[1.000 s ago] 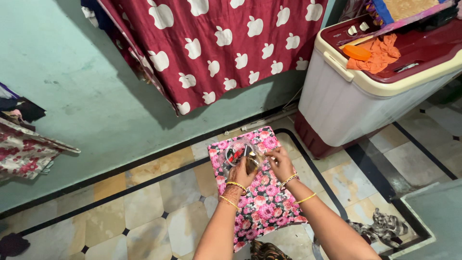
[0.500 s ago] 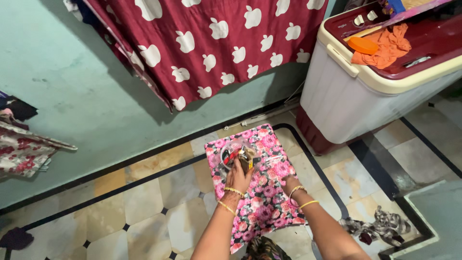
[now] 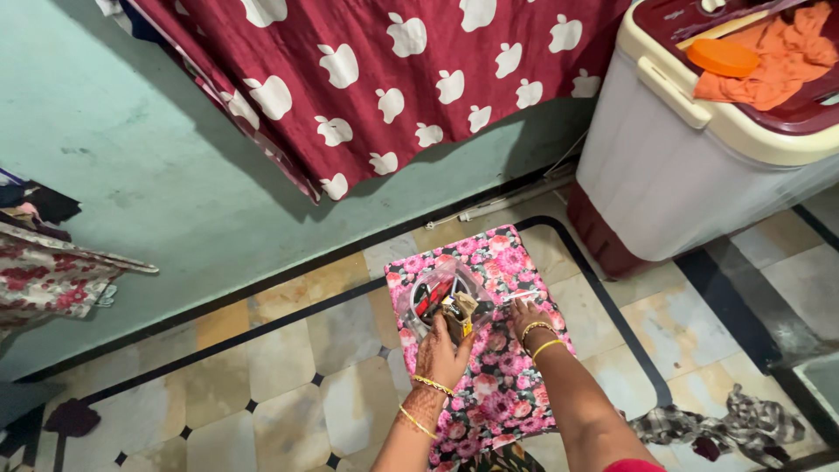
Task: The person assembles a small plastic jar with an orange lid. They place a metal tool inside the jar, then secure the lid. The person then uses a small box to press down on the lid, ensuring it is tightly closed.
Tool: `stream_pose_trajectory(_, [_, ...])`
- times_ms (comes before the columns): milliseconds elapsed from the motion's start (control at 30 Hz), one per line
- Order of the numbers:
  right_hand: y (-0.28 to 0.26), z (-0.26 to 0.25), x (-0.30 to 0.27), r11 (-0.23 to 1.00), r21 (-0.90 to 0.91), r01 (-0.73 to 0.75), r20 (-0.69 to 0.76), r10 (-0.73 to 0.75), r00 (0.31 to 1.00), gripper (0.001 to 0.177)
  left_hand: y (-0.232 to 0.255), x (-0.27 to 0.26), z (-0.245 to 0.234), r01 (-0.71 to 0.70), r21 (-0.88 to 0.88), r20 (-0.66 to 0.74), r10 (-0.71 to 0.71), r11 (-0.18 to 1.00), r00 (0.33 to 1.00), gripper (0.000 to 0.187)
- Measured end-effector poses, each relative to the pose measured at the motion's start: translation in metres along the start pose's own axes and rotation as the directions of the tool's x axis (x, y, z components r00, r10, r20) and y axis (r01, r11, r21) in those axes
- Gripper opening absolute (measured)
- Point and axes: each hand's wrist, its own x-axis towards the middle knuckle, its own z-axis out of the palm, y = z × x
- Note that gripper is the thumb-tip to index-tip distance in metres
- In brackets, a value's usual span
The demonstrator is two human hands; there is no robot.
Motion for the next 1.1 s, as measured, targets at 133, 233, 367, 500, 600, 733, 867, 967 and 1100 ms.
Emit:
stream_pose_trajectory(133, [-0.004, 0.013, -0.001, 0.997, -0.071, -0.006, 0.048, 0.009, 0.999, 0.063, 0.003, -0.002, -0.004, -0.053, -0.035, -0.023, 0.053, 0.998, 0.998, 0.07])
stream_pose_trajectory(233, [-0.006, 0.027, -0.016, 0.99, -0.137, 0.03, -0.056, -0.038, 0.998, 0.059, 0.007, 0.0, -0.008, -0.052, -0.043, -0.008, 0.052, 0.998, 0.999, 0.071])
stream_pose_trajectory(367, [-0.003, 0.02, -0.004, 0.987, -0.155, 0.044, -0.037, -0.05, 0.998, 0.059, 0.008, 0.0, -0.009, -0.035, -0.022, -0.004, 0.035, 0.999, 0.999, 0.074])
stream_pose_trajectory(500, [-0.006, 0.02, 0.006, 0.998, -0.059, 0.018, -0.132, -0.026, 0.991, 0.057, 0.003, -0.003, -0.006, -0.039, -0.019, -0.001, 0.039, 0.999, 0.999, 0.074])
stream_pose_trajectory(600, [-0.014, 0.028, -0.004, 0.986, -0.16, 0.046, -0.163, -0.072, 0.984, 0.05, -0.002, -0.002, -0.002, -0.042, -0.035, -0.003, 0.042, 0.999, 0.999, 0.073])
stream_pose_trajectory(733, [-0.018, 0.054, -0.048, 0.991, -0.102, 0.083, -0.267, -0.107, 0.958, 0.044, -0.006, 0.0, 0.002, -0.069, -0.006, -0.031, 0.069, 0.998, 0.997, 0.074])
stream_pose_trajectory(867, [-0.018, 0.077, -0.088, 1.0, 0.015, 0.02, -0.292, -0.014, 0.956, 0.03, -0.008, 0.001, 0.003, -0.019, 0.015, -0.001, 0.019, 1.0, 1.0, 0.074])
stream_pose_trajectory(967, [-0.017, 0.087, -0.109, 1.0, 0.004, -0.001, -0.274, 0.002, 0.962, 0.027, -0.009, 0.0, 0.005, 0.031, 0.016, 0.035, -0.032, 0.999, 0.999, 0.075])
stream_pose_trajectory(1100, [-0.012, 0.086, -0.136, 0.904, 0.425, -0.053, -0.328, 0.209, 0.921, 0.024, -0.014, 0.005, 0.009, -0.069, -0.019, -0.038, 0.068, 0.997, 0.997, 0.084])
